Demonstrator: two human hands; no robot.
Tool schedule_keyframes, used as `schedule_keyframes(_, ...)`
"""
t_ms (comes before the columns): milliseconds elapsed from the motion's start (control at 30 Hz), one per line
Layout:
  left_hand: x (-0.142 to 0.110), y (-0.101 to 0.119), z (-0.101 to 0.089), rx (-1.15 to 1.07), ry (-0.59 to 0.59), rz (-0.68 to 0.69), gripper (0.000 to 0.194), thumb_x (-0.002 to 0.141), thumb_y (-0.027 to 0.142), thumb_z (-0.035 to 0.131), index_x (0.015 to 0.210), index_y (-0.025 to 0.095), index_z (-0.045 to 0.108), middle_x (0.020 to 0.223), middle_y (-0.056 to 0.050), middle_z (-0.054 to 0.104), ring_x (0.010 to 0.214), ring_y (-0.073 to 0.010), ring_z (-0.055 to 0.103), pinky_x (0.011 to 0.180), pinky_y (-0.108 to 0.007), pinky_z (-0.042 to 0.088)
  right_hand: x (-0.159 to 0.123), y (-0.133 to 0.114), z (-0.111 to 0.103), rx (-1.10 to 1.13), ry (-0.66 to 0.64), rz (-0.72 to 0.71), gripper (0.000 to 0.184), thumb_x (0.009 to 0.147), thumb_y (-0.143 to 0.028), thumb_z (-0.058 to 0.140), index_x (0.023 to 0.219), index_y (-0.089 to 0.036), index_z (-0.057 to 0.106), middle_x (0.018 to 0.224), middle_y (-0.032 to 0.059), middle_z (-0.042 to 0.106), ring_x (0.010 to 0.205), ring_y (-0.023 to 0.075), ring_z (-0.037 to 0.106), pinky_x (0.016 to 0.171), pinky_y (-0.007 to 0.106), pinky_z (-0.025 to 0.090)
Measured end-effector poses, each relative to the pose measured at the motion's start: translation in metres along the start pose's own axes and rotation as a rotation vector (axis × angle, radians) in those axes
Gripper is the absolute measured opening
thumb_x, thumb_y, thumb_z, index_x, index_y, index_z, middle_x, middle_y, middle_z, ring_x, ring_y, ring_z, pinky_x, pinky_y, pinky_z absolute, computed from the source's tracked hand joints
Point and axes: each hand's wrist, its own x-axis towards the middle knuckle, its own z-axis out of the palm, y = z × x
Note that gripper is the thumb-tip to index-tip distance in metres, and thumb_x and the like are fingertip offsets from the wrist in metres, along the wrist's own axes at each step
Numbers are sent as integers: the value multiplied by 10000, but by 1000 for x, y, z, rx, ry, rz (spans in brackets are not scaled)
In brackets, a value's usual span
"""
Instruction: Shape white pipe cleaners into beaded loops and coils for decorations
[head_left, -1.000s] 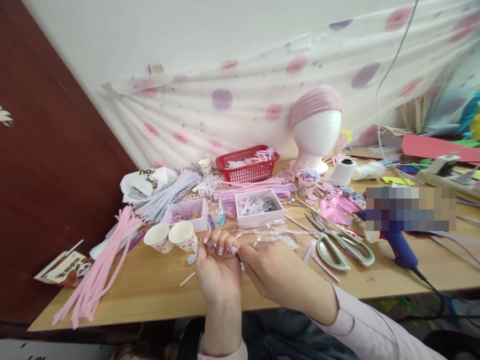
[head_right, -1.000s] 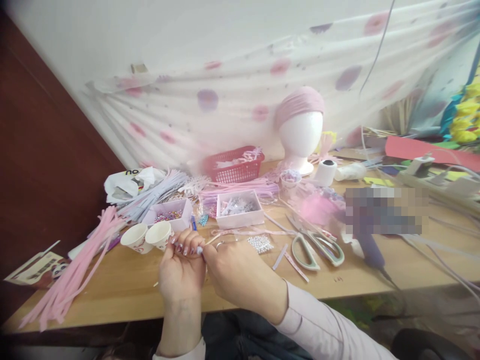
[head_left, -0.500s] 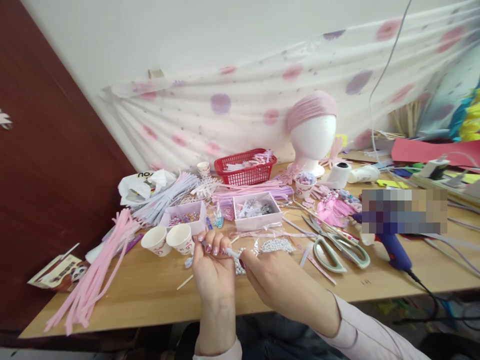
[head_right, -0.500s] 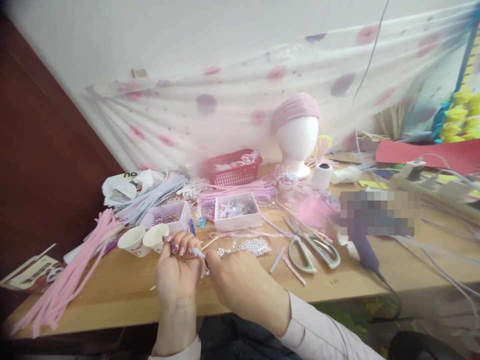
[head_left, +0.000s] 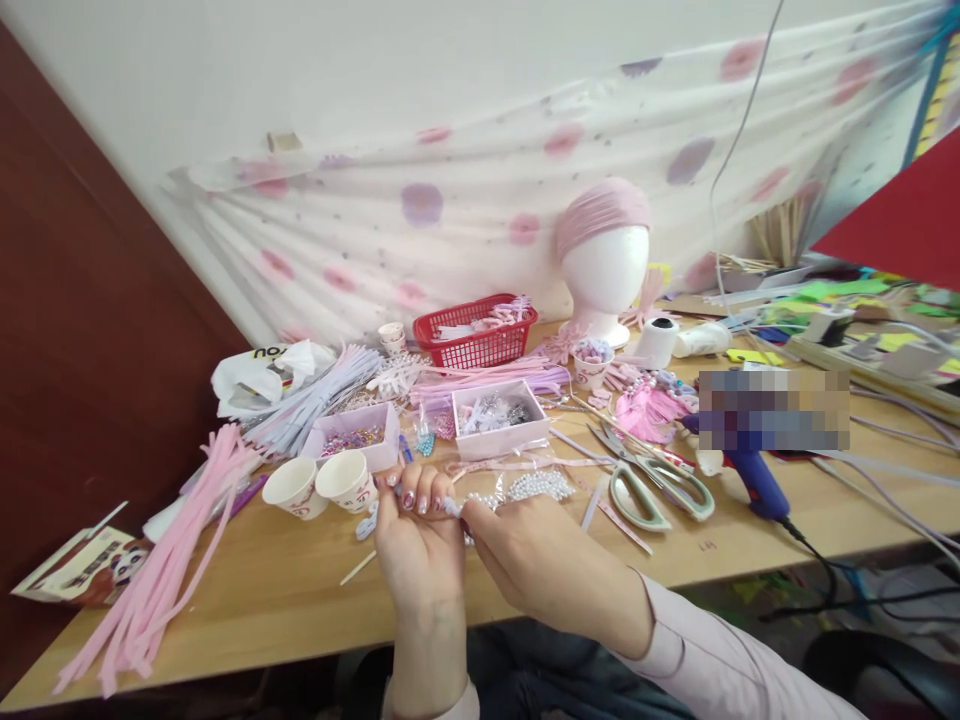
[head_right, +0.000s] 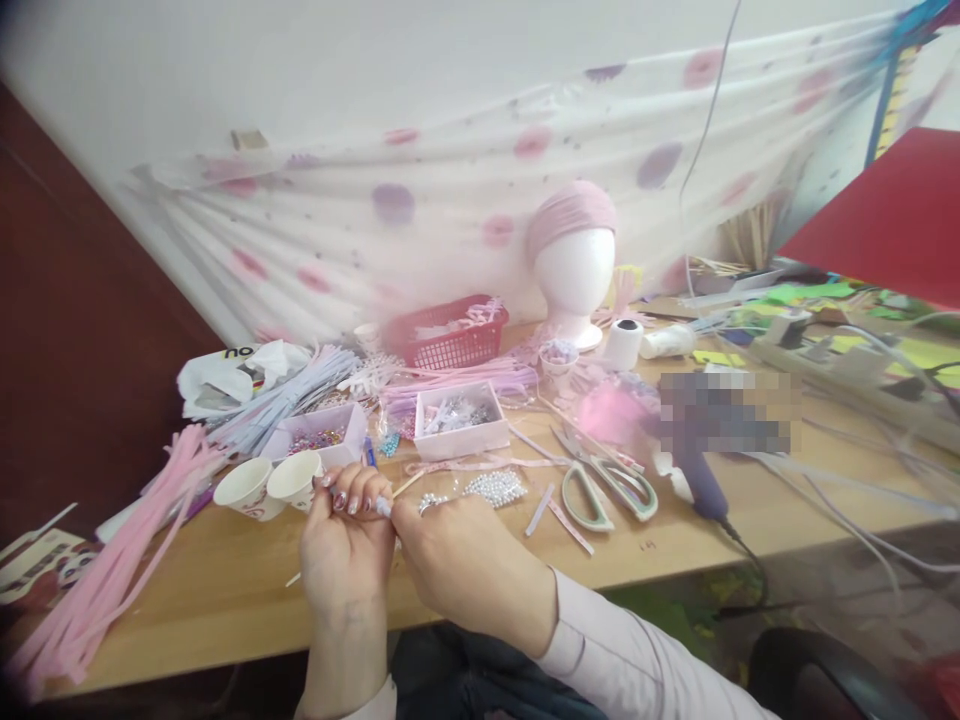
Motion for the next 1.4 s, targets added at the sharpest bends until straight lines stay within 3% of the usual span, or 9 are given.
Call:
schedule_keyframes(267,-4,-7,0,69,-30,30,324,1022,242,364,712,188,436,554,66,349,433,-70,345,447,-173,349,2,1,1,31,12,-2,132,935,-146,446,976,-134,571,702,57,673,470,139,426,472,294,153)
schedule_keyframes(433,2,-1,3,46,54,36,387,1038,232,253,710,177,450,571,50,388,459,-75,386,478,-189,365,-4,4,-1,22,-8,33,120,916,-97,455,947,-134,565,673,46,653,491,144,457,481,286,153)
schedule_keyframes(567,4,-3,3,53,76,53,328,1025,235,338,730,177,470,591,52,392,477,-75,394,501,-183,379,-6,5,-6,16,-47,72,144,856,-47,461,908,-138,560,632,39,634,482,147,457,474,279,157)
schedule_keyframes(800,-7,-20,5,93,68,75,332,1021,277,374,723,181,484,591,57,368,470,-74,380,494,-187,372,4,4,-5,76,-59,76,211,872,-55,433,1020,-117,570,779,104,699,593,192,579,512,281,239)
schedule_keyframes(900,-9,-24,3,173,64,108,281,986,303,476,743,178,543,624,41,455,533,-81,471,572,-192,439,4,9,-7,106,-53,78,212,881,-52,451,1040,-114,577,794,101,704,616,188,599,529,272,271)
schedule_keyframes(1000,-5,-18,-3,277,143,130,168,913,287,601,808,164,645,768,-4,613,715,-110,605,738,-241,514,0,22,-9,164,-10,70,148,939,-94,462,956,-146,599,733,56,686,605,166,593,539,253,295)
schedule_keyframes(1100,0,-7,-14,462,184,206,141,771,268,765,845,161,713,883,-23,692,768,-107,637,721,-212,523,-4,38,-11,242,17,88,120,980,-181,492,943,-165,606,755,39,688,654,167,617,574,240,348)
schedule_keyframes(1267,-6,5,-29,813,94,214,269,668,353,846,797,148,728,740,-10,703,640,-104,641,669,-220,553,-4,46,-17,311,57,76,237,950,-232,595,1178,-169,578,777,30,709,700,176,654,650,249,421)
schedule_keyframes(1400,-12,24,-26,1006,-35,116,244,676,294,841,834,148,724,759,-46,731,657,-143,678,661,-250,574,-2,47,-18,288,128,30,172,1000,-248,509,1037,-175,660,815,48,727,698,166,663,634,242,415)
